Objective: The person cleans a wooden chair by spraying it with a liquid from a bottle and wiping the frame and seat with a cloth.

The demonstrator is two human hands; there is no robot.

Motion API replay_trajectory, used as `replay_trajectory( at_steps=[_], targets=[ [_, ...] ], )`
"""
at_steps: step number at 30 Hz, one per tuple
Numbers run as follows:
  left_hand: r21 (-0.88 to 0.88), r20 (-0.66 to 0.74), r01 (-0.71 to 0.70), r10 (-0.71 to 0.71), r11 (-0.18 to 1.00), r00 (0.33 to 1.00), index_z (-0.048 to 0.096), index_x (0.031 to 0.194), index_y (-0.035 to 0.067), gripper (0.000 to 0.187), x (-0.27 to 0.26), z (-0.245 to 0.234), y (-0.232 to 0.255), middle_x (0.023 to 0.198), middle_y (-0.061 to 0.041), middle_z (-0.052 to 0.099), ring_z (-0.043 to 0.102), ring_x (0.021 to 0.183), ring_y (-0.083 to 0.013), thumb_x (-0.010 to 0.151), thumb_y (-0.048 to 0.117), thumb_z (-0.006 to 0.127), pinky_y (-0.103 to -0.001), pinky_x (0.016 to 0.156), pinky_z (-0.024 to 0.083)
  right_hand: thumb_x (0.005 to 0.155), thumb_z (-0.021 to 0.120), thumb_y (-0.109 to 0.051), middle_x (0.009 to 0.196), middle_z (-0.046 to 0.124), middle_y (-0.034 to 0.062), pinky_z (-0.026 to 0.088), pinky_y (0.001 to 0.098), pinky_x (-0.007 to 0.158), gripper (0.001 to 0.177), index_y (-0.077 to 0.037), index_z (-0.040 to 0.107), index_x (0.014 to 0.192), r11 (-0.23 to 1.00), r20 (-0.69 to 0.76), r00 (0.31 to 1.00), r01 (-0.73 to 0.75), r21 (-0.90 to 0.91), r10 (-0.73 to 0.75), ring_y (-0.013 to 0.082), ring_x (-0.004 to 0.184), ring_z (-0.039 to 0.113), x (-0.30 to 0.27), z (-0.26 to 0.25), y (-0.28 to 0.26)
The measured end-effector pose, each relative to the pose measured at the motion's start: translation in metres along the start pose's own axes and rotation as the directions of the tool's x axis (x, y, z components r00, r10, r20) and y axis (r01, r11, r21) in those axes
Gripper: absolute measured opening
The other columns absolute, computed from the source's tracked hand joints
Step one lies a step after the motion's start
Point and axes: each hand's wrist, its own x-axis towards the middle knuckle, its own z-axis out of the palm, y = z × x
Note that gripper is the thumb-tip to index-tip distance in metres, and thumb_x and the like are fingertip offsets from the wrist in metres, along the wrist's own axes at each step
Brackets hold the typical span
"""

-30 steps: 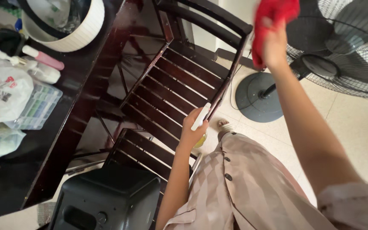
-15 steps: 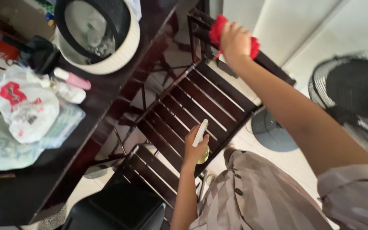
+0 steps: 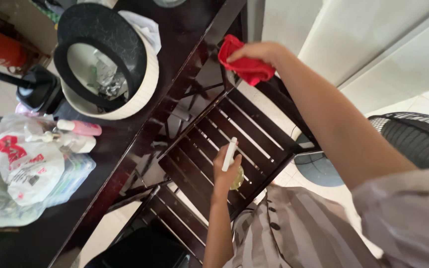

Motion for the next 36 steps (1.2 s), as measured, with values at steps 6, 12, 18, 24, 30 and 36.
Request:
replay_trajectory(
  at_steps=[6,12,18,24,30,36],
  targets=[
    [-0.018,0.103,-0.002,0.004,1.0,0.995,0.067,0.126,0.003,0.043,0.007,0.015,-0.023,0.12,-0.008,0.076,0.071,0.109,-0.0173,0.084,0.002,0.079,-0.029,0.094,0.056,0.094,0.074,-0.053,0.087,0.07,0.0245,0.056,0.0512,0.074,0.061,0.006,0.061,0.104,0.734,-0.474,0.796,-0.055,-0.677,-0.378,0.042,0.082,0.071,-0.092,0.024,0.077],
    [-0.035,0.275,-0.09,0.096,0.995,0.957,0.067,0.126,0.002,0.042,0.023,0.017,-0.022,0.121,-0.009,0.075,0.07,0.112,-0.0175,0.086,0.0,0.076,-0.029,0.097,0.054,0.087,0.078,-0.036,0.102,0.068,0.0225,0.059,0.0474,0.071,0.044,0.003,0.063,0.102,0.614,-0.714,0.566,-0.407,-0.676,-0.412,0.0395,0.09,0.07,-0.225,0.087,0.181],
    [-0.132,0.4,-0.112,0.156,0.985,0.903,0.064,0.13,0.002,0.046,0.037,0.04,-0.015,0.121,-0.008,0.069,0.068,0.11,-0.0175,0.084,-0.002,0.07,-0.031,0.094,0.054,0.083,0.076,-0.024,0.107,0.065,0.0218,0.061,0.042,0.074,0.039,0.005,0.063,0.106,0.49,-0.773,0.492,-0.598,-0.635,-0.401,0.0354,0.098,0.069,-0.313,0.149,0.254],
    [-0.019,0.433,-0.073,0.074,0.997,0.898,0.065,0.133,0.002,0.046,0.048,0.057,-0.008,0.123,-0.009,0.07,0.065,0.11,-0.0196,0.087,-0.002,0.07,-0.034,0.094,0.052,0.084,0.073,-0.019,0.115,0.064,0.0251,0.059,0.0434,0.088,0.038,0.009,0.063,0.107,0.622,-0.828,0.396,-0.546,-0.56,-0.398,0.0374,0.108,0.064,-0.329,0.169,0.265],
    [-0.027,0.38,-0.006,0.016,1.0,0.925,0.064,0.132,0.003,0.047,0.05,0.051,-0.033,0.125,-0.006,0.07,0.067,0.109,-0.016,0.086,0.0,0.071,-0.031,0.096,0.055,0.082,0.068,-0.031,0.114,0.06,0.0189,0.054,0.0484,0.082,0.034,-0.002,0.069,0.098,0.42,-0.811,0.51,-0.694,-0.585,-0.287,0.036,0.107,0.061,-0.254,0.133,0.207],
    [-0.094,0.295,0.063,-0.033,0.994,0.955,0.065,0.135,0.003,0.05,0.031,0.022,-0.061,0.121,-0.007,0.072,0.066,0.104,-0.0173,0.085,-0.002,0.074,-0.031,0.093,0.055,0.088,0.076,-0.017,0.12,0.062,0.0165,0.055,0.0455,0.08,0.027,-0.004,0.066,0.11,0.424,-0.69,0.512,-0.547,-0.721,-0.512,0.0323,0.106,0.065,-0.116,0.056,0.133]
  ],
)
